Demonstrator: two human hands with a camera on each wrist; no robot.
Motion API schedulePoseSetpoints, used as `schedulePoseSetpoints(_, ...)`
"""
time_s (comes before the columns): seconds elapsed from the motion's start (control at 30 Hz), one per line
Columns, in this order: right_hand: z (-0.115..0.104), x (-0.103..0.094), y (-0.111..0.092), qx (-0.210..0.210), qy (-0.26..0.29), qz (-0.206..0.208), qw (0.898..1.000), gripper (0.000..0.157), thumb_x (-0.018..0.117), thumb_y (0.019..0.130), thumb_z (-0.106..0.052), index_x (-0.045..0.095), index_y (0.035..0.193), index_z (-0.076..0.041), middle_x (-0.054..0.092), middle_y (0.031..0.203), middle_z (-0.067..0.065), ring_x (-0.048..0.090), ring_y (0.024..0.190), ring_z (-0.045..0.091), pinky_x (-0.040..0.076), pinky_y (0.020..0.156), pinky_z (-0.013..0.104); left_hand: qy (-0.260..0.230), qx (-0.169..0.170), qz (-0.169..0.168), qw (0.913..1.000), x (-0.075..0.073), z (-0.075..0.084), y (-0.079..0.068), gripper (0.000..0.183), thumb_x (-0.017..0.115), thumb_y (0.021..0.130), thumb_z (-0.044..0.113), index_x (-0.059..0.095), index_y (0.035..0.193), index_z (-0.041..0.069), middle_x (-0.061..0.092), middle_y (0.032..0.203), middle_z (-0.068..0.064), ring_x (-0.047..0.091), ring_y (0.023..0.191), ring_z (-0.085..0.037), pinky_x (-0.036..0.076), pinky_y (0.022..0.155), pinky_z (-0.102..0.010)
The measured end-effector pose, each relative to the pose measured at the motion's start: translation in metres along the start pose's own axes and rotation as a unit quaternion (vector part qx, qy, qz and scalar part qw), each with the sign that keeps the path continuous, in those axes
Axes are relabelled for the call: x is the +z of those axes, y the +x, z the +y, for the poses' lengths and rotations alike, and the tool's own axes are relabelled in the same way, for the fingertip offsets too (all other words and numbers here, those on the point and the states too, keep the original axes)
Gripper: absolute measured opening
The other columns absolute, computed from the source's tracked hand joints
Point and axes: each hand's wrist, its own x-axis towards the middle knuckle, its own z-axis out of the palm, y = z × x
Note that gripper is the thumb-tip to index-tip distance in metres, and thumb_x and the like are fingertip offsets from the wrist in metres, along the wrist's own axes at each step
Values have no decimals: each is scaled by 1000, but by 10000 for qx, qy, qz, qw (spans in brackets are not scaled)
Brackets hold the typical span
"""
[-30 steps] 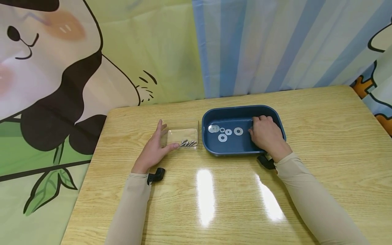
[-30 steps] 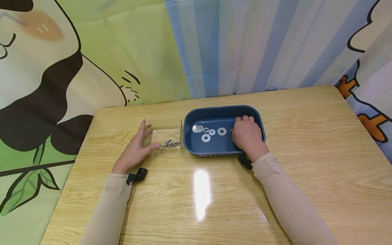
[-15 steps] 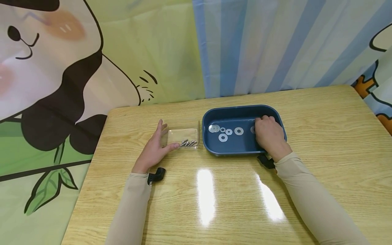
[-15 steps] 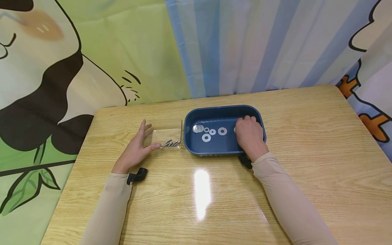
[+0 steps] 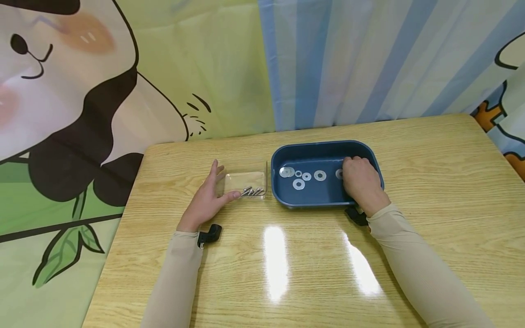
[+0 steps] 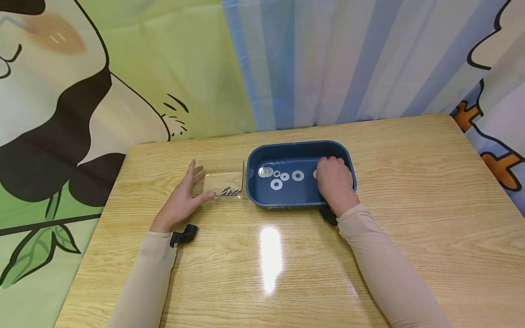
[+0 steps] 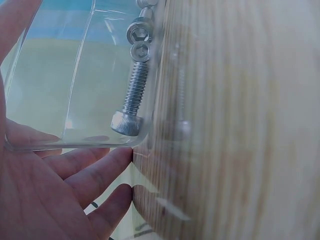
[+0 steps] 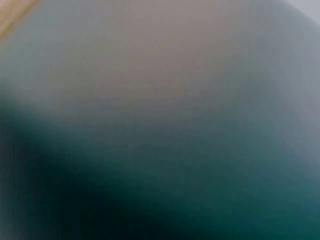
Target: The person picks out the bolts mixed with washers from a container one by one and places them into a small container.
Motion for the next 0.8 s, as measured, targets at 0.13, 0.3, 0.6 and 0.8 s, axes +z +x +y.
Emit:
schedulePoseSetpoints(0.13, 0, 0, 0, 94, 17, -27, 10000, 20, 47, 97, 6, 61, 104, 18, 60, 91, 31, 60, 91, 46, 51, 81, 58, -46, -13, -7, 10000, 0, 1, -1, 111, 68, 89, 59, -14, 159, 33, 22, 166, -4, 29, 148, -34, 28, 113, -62)
schedulePoseSetpoints(0.3, 0, 0, 0, 123, -19, -18, 9999, 17, 49, 95, 4, 61, 98, 16, 60, 86, 28, 63, 86, 44, 53, 74, 57, -51, -8, -22, 10000, -1, 1, -1, 111, 68, 89, 60, -14, 159, 32, 22, 166, -4, 29, 148, -34, 28, 113, -62)
schedulePoseSetpoints(0.6, 0, 0, 1, 59, -55, -75, 9999, 18, 49, 97, 3, 61, 98, 15, 61, 87, 28, 63, 85, 43, 54, 74, 56, -16, -17, -12, 10000, -1, 1, -1, 112, 68, 89, 61, -15, 159, 33, 22, 166, -4, 29, 148, -33, 29, 113, -61)
schedulePoseSetpoints(0.8, 1, -2, 0, 40, 34, -24, 10000, 18, 52, 97, -1, 61, 98, 14, 61, 85, 26, 63, 82, 41, 54, 71, 54, -60, -17, -19, 10000, 0, 1, 0, 110, 68, 89, 60, -14, 159, 35, 22, 166, -3, 32, 147, -34, 33, 111, -60)
